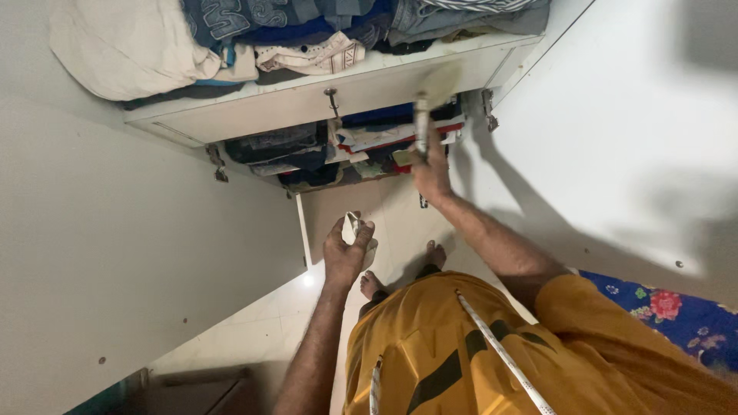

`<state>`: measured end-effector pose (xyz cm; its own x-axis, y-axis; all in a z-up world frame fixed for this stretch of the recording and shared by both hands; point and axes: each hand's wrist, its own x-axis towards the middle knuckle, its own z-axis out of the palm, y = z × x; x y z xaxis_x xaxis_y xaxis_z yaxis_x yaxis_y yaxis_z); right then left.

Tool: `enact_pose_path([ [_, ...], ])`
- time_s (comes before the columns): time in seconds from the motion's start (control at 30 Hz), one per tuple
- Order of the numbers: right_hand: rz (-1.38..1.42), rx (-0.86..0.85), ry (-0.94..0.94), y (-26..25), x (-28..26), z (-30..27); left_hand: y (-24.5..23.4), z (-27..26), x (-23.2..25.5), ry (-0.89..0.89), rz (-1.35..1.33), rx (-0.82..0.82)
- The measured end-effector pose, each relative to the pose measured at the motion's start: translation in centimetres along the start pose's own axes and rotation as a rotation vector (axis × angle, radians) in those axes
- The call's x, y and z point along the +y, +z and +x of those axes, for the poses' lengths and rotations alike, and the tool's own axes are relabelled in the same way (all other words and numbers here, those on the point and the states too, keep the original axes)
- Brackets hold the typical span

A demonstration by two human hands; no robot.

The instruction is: The person cleans a white closet by first wiping a small green object with a cloth, then using a brush to dust the interior shelves and door frame, and finally wiping the surfaces with a cloth. The person also handles a small white card and a measuring tape during the process.

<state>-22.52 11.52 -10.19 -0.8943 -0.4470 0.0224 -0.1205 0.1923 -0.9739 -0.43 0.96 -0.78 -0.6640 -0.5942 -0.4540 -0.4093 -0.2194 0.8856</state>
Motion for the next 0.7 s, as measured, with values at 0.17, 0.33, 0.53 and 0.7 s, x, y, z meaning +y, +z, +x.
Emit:
enact_pose_path([
  [0.17, -0.067, -0.653, 0.450, -1.0, -1.6, -1.0, 1.5, 0.8, -0.1, 0.082, 0.098, 0.093],
  [0.33, 0.093, -0.197, 0.193, -4.0, 0.9, -1.5, 1.3, 0.1, -0.5, 0.062, 0.135, 0.161],
  [0.53, 0.371, 0.239, 0.280, -5.5, 3.3, -2.5, 0.7, -1.9, -2.3, -0.053, 0.003, 0.221],
  [0.7, 0.430, 0.103, 0.254, 0.6, 3.7, -2.0, -1.4, -3.1, -2.3, -0.087, -0.083, 0.241],
])
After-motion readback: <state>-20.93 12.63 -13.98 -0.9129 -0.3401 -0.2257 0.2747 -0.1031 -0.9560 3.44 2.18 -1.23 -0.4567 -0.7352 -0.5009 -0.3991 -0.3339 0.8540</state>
